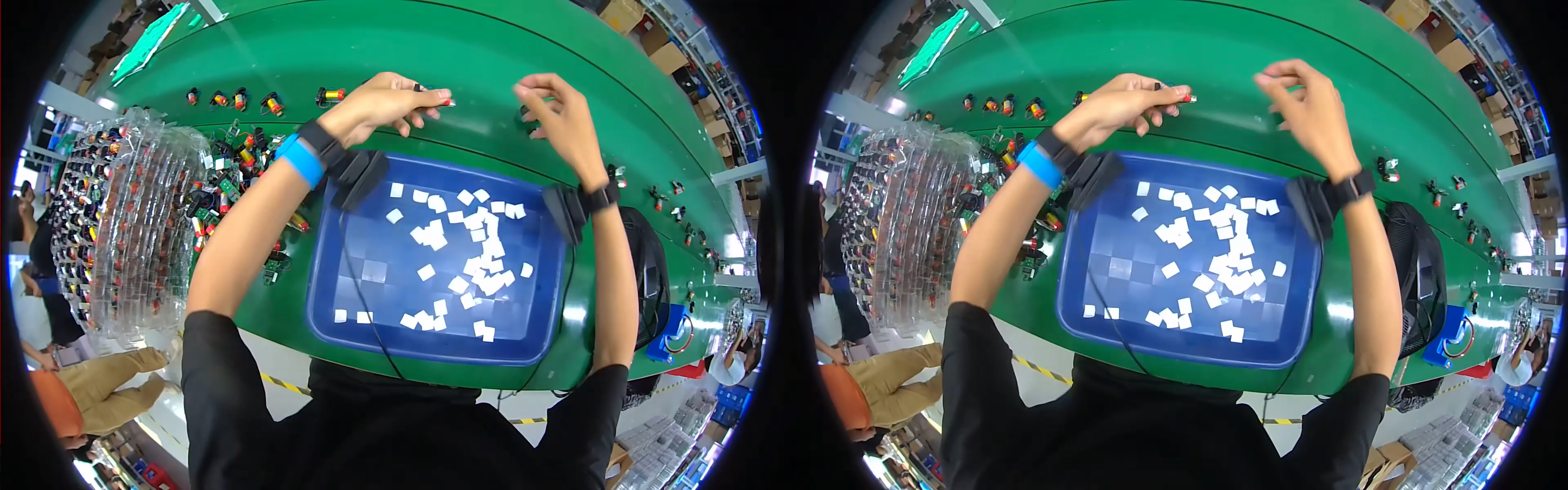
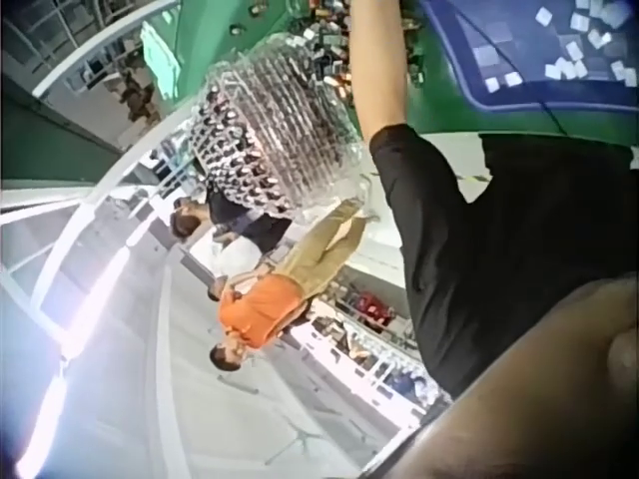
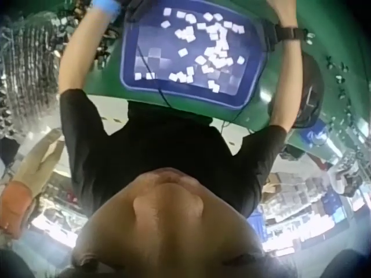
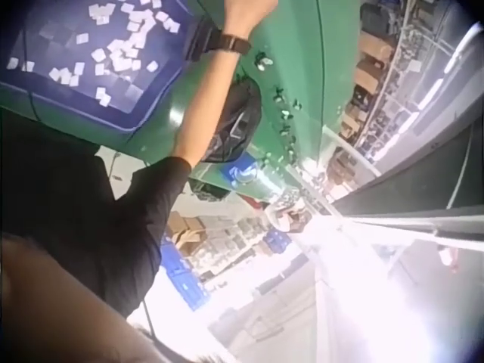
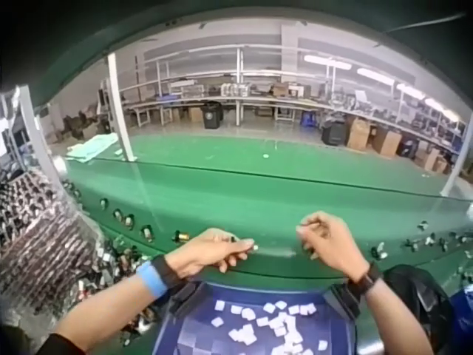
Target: The person assembles electronic components by picking up a motor and a circuit board, joining them together, and securing them with a rubber band. They then place the assembled unit onto the green work surface and repeat the process.
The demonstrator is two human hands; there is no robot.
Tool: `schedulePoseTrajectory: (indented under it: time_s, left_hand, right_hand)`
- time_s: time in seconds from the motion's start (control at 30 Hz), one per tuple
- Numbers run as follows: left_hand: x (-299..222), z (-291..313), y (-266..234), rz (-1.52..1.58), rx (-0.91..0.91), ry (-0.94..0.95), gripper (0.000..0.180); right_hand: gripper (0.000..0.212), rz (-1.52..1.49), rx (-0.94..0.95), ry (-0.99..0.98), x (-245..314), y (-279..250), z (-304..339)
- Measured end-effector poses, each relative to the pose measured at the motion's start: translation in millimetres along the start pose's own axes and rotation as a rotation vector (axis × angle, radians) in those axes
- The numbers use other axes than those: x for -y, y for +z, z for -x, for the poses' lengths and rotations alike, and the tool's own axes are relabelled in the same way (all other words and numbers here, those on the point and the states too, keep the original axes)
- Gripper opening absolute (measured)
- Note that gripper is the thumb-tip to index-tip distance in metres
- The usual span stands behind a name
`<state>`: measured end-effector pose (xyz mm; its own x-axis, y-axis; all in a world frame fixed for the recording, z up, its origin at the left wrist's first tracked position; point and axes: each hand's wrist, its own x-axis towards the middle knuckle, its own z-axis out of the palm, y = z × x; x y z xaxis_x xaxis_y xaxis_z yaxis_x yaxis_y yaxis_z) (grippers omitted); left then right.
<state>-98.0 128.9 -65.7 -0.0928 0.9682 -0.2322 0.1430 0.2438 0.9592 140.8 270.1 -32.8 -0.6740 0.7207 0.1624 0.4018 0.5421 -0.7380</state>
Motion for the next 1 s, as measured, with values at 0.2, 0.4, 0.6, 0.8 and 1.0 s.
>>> schedulePoseTrajectory:
  time_s: [0.2,0.4,0.6,0.8,1.0]
  left_hand:
    - [27.0,-53.9,-5.7,-0.583,-0.016,-0.042,0.058]
    - [21.7,-25.3,-4.3,-0.872,-0.381,0.122,0.067]
    - [-19.5,59.5,25.1,-0.227,0.062,0.198,0.046]
    - [-9.0,91.6,49.5,0.045,0.222,0.303,0.034]
    - [-13.1,125.8,48.9,0.325,0.201,-0.087,0.051]
  right_hand:
    - [0.056,0.731,-0.007,-0.02,-157.7,-2.8,-23.4]
    - [0.049,0.318,0.045,0.084,-144.0,0.1,-11.7]
    - [0.044,0.034,0.161,-0.089,-126.6,2.9,1.9]
    - [0.018,-0.116,0.251,0.213,-36.2,-3.7,31.0]
    - [0.008,0.113,0.037,-0.502,59.9,20.9,87.7]
